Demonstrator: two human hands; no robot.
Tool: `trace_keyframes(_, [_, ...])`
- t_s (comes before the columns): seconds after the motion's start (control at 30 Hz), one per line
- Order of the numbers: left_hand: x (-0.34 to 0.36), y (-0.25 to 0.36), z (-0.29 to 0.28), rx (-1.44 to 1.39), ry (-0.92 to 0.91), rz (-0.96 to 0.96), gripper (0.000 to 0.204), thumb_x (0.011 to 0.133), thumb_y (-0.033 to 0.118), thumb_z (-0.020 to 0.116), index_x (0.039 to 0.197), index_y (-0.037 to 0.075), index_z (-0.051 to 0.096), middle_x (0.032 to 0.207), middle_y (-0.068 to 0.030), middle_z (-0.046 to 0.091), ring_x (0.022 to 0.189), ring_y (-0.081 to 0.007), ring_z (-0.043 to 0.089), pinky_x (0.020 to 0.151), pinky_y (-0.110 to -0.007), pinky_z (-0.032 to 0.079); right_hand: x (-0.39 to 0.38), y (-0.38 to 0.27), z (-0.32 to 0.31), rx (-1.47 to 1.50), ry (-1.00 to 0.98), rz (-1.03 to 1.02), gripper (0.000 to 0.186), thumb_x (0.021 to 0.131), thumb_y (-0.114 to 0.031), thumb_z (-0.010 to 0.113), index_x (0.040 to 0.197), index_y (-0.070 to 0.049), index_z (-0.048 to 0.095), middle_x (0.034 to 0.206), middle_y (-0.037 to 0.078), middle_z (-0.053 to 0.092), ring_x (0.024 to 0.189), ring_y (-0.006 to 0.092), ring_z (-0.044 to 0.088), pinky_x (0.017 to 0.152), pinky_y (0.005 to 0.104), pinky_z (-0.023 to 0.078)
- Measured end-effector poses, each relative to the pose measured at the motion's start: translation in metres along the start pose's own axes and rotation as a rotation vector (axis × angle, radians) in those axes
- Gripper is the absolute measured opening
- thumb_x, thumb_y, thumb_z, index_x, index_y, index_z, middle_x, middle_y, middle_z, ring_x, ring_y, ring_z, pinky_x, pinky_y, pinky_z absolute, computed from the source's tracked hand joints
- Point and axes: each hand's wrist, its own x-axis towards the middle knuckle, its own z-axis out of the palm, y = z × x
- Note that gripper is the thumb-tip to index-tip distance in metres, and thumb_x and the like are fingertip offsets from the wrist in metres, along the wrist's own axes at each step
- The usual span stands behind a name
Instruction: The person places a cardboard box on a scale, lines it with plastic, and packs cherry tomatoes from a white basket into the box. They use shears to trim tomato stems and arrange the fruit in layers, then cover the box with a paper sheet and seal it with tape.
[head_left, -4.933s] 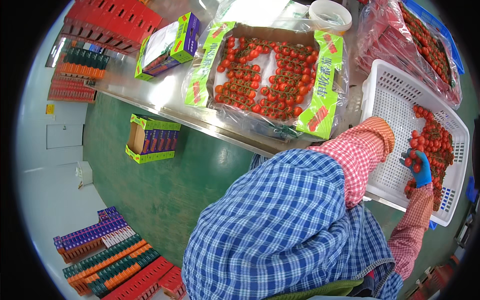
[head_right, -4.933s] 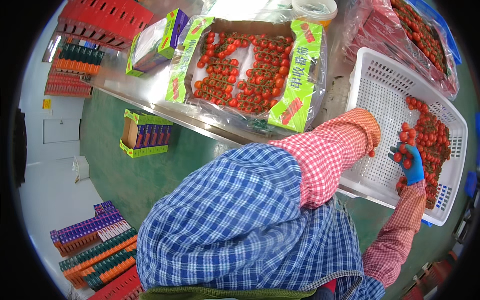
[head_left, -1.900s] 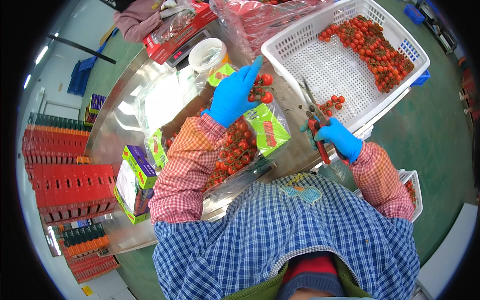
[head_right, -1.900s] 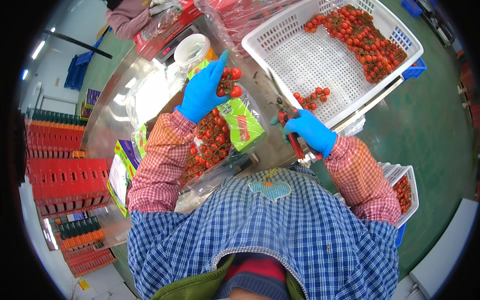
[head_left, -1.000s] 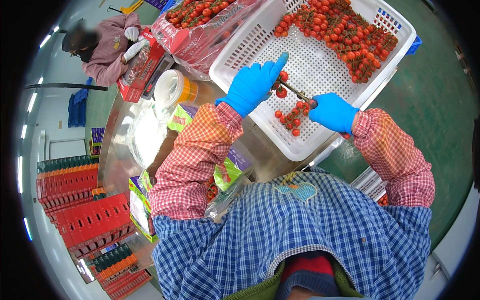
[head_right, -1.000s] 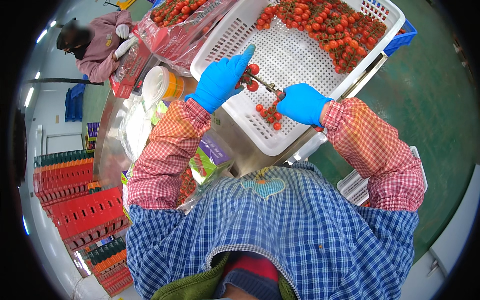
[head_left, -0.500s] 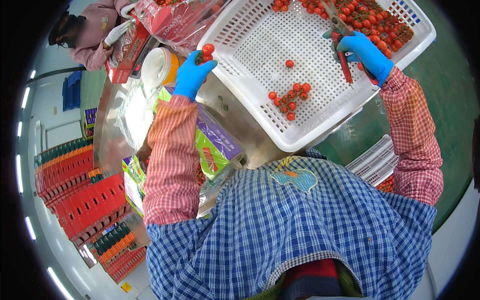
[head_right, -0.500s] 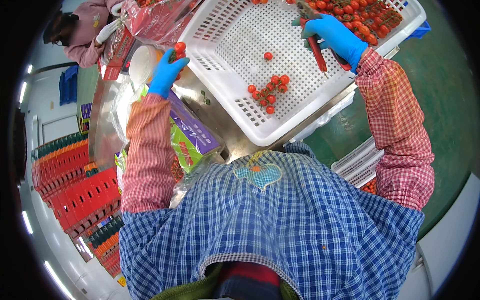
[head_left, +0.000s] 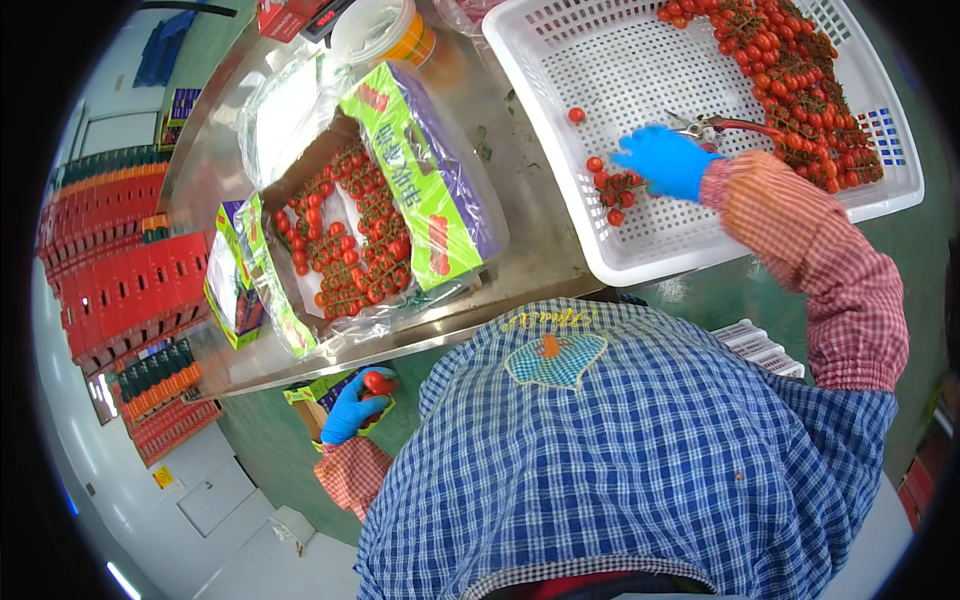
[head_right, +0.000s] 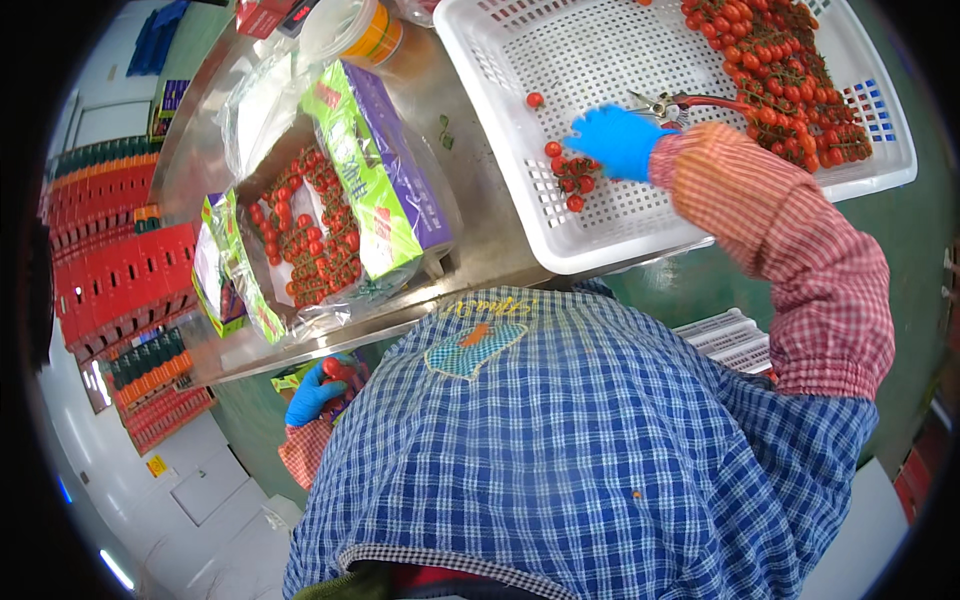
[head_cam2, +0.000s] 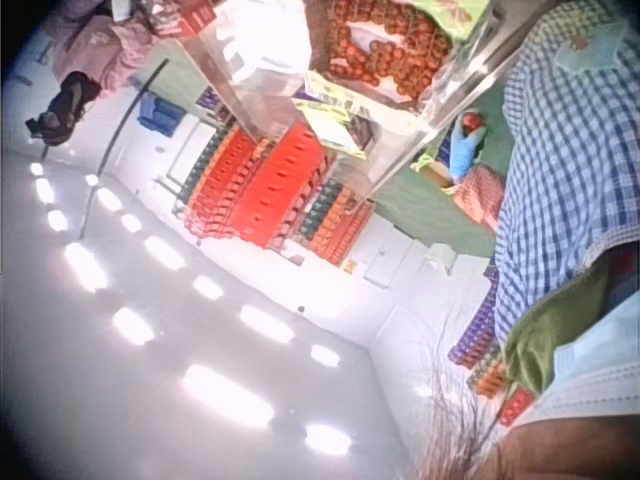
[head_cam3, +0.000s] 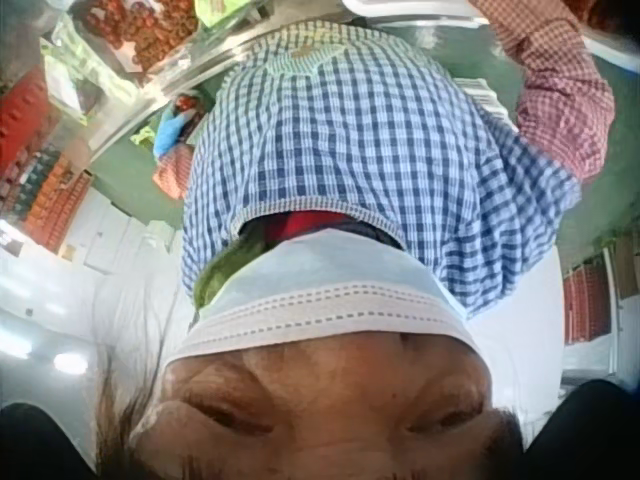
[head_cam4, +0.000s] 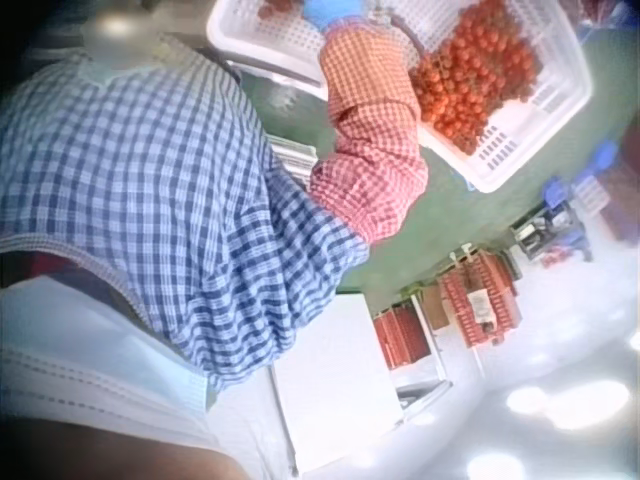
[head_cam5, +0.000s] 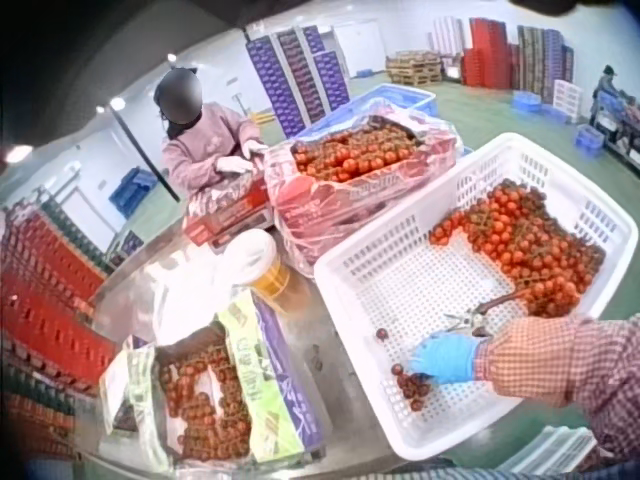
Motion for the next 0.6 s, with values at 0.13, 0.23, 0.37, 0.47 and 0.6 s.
trace_keyframes(0.13, [0.012, -0.036, -0.044, -0.136, 0.251, -0.035, 0.036, 0.075, 0.014, 0.059, 0.109, 0.003, 0.054, 0.089, -0.0043, 0.060, 0.075, -0.0128, 0.055, 0.066, -0.024, 0.044, 0.010, 0.004, 0.010, 0.229, -0.410, 0.159, 0.043, 0.071, -0.007, 0.056, 0.114, -0.009, 0.054, 0.100, 0.013, 0.060, 0.085, 0.0258, 0.061, 0.068, 0.0354, 0.050])
trace_keyframes(0.23, [0.016, -0.048, -0.084, -0.155, 0.500, 0.076, 0.031, 0.077, 0.016, 0.058, 0.106, 0.006, 0.053, 0.082, -0.0042, 0.057, 0.062, -0.0097, 0.050, 0.051, -0.021, 0.040, 0.000, 0.039, -0.016, 0.671, -0.520, 0.457, 0.045, 0.071, -0.007, 0.050, 0.116, -0.008, 0.053, 0.097, 0.011, 0.062, 0.078, 0.0186, 0.061, 0.062, 0.0300, 0.049])
trace_keyframes(0.37, [0.040, -0.094, -0.104, -0.623, 0.723, 0.023, 0.034, 0.082, 0.017, 0.058, 0.114, 0.009, 0.049, 0.070, 0.0002, 0.051, 0.048, -0.0057, 0.042, 0.039, -0.018, 0.031, -0.013, 0.029, -0.089, 1.344, -0.235, 0.687, 0.046, 0.071, -0.010, 0.049, 0.117, -0.005, 0.055, 0.088, 0.010, 0.063, 0.074, 0.0121, 0.058, 0.065, 0.0262, 0.047])
trace_keyframes(0.47, [0.086, -0.116, -0.114, -0.577, 0.521, 0.252, 0.036, 0.082, 0.019, 0.057, 0.117, 0.015, 0.046, 0.062, 0.0026, 0.043, 0.043, -0.0051, 0.036, 0.035, -0.019, 0.026, -0.006, -0.040, -0.154, 1.549, -0.050, 0.367, 0.048, 0.073, -0.009, 0.049, 0.121, -0.004, 0.052, 0.096, 0.011, 0.062, 0.079, 0.0133, 0.058, 0.069, 0.0259, 0.048])
trace_keyframes(0.6, [0.150, -0.127, -0.108, -0.427, 0.627, 0.059, 0.030, 0.078, 0.022, 0.059, 0.106, 0.017, 0.048, 0.055, 0.0029, 0.042, 0.037, -0.0065, 0.035, 0.030, -0.023, 0.023, 0.097, -0.184, -0.145, 1.638, -0.405, -0.136, 0.046, 0.075, -0.010, 0.050, 0.121, -0.005, 0.052, 0.108, 0.009, 0.060, 0.091, 0.0129, 0.058, 0.082, 0.0237, 0.044])
